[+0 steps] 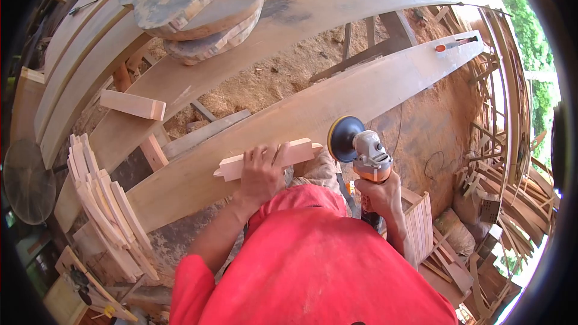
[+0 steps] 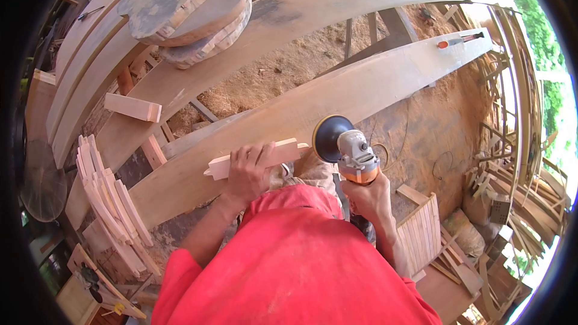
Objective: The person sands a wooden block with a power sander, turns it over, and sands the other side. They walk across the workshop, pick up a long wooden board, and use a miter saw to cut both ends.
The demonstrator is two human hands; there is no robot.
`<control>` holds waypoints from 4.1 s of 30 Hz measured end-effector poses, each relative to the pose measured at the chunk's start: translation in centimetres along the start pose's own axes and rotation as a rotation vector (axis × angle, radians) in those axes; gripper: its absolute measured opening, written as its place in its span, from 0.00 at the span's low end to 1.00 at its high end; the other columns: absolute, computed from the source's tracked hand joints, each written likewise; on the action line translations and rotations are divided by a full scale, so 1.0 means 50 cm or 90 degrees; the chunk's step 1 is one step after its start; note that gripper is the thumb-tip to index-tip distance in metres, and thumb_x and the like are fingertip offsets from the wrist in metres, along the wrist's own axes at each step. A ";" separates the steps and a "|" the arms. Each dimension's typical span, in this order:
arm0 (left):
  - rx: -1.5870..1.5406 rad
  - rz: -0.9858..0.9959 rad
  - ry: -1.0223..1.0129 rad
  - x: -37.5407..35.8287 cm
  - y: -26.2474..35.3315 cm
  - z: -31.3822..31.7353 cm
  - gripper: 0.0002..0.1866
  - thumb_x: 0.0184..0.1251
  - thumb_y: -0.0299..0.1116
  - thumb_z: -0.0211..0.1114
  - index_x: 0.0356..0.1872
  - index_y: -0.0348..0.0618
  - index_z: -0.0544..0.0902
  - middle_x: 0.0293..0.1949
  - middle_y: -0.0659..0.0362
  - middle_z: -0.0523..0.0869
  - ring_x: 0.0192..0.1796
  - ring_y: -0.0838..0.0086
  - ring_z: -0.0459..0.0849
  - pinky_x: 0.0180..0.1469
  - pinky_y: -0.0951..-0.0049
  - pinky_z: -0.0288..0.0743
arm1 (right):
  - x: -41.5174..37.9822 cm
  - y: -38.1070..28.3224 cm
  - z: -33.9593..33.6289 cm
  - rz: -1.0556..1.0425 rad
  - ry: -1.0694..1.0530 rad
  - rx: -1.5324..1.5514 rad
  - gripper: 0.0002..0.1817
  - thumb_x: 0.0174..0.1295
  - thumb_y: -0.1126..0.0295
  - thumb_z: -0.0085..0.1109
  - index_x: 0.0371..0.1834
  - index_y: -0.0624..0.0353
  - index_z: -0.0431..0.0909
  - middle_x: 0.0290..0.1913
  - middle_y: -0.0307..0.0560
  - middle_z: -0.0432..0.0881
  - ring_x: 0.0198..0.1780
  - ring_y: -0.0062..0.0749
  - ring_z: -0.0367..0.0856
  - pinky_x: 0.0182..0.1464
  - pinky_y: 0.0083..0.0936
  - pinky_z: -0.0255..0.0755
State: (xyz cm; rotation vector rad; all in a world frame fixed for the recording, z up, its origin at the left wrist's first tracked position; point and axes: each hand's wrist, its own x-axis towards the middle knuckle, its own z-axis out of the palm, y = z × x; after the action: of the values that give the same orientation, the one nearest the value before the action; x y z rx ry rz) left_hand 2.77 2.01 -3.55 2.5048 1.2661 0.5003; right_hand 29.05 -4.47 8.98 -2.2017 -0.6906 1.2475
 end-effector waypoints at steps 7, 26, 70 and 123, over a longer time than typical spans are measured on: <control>-0.006 -0.004 0.024 -0.027 0.005 0.016 0.35 0.48 0.32 0.65 0.65 0.36 0.78 0.54 0.52 0.81 0.54 0.56 0.79 0.56 0.53 0.71 | -0.001 0.021 0.006 -0.009 -0.072 0.015 0.17 0.49 0.74 0.71 0.44 0.65 0.83 0.35 0.39 0.85 0.35 0.18 0.80 0.38 0.23 0.75; -1.099 -0.670 0.420 -0.064 -0.024 -0.121 0.22 0.68 0.30 0.74 0.58 0.41 0.76 0.48 0.61 0.83 0.53 0.74 0.83 0.58 0.70 0.82 | 0.003 0.059 -0.025 -0.140 -0.008 0.397 0.18 0.48 0.71 0.65 0.43 0.67 0.80 0.30 0.47 0.83 0.29 0.30 0.83 0.35 0.26 0.77; -0.014 -0.726 0.364 0.006 -0.494 -0.276 0.55 0.60 0.64 0.72 0.69 0.20 0.64 0.65 0.29 0.71 0.68 0.41 0.72 0.67 0.50 0.72 | 0.014 0.079 -0.021 -0.187 -0.089 0.299 0.11 0.48 0.70 0.62 0.33 0.65 0.78 0.27 0.46 0.79 0.27 0.31 0.80 0.33 0.26 0.75; -0.226 -0.180 0.158 -0.058 -0.027 0.043 0.32 0.48 0.36 0.81 0.58 0.42 0.82 0.57 0.60 0.81 0.56 0.64 0.79 0.60 0.59 0.71 | 0.039 -0.154 0.063 -0.281 -0.146 -0.510 0.32 0.46 0.64 0.80 0.55 0.63 0.79 0.39 0.58 0.89 0.45 0.52 0.91 0.47 0.35 0.82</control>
State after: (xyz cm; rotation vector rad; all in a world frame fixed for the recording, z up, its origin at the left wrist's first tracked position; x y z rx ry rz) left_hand 1.13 0.21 -6.51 1.9802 1.4439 0.8967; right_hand 25.78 3.05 11.35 -2.2734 -1.9183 1.0985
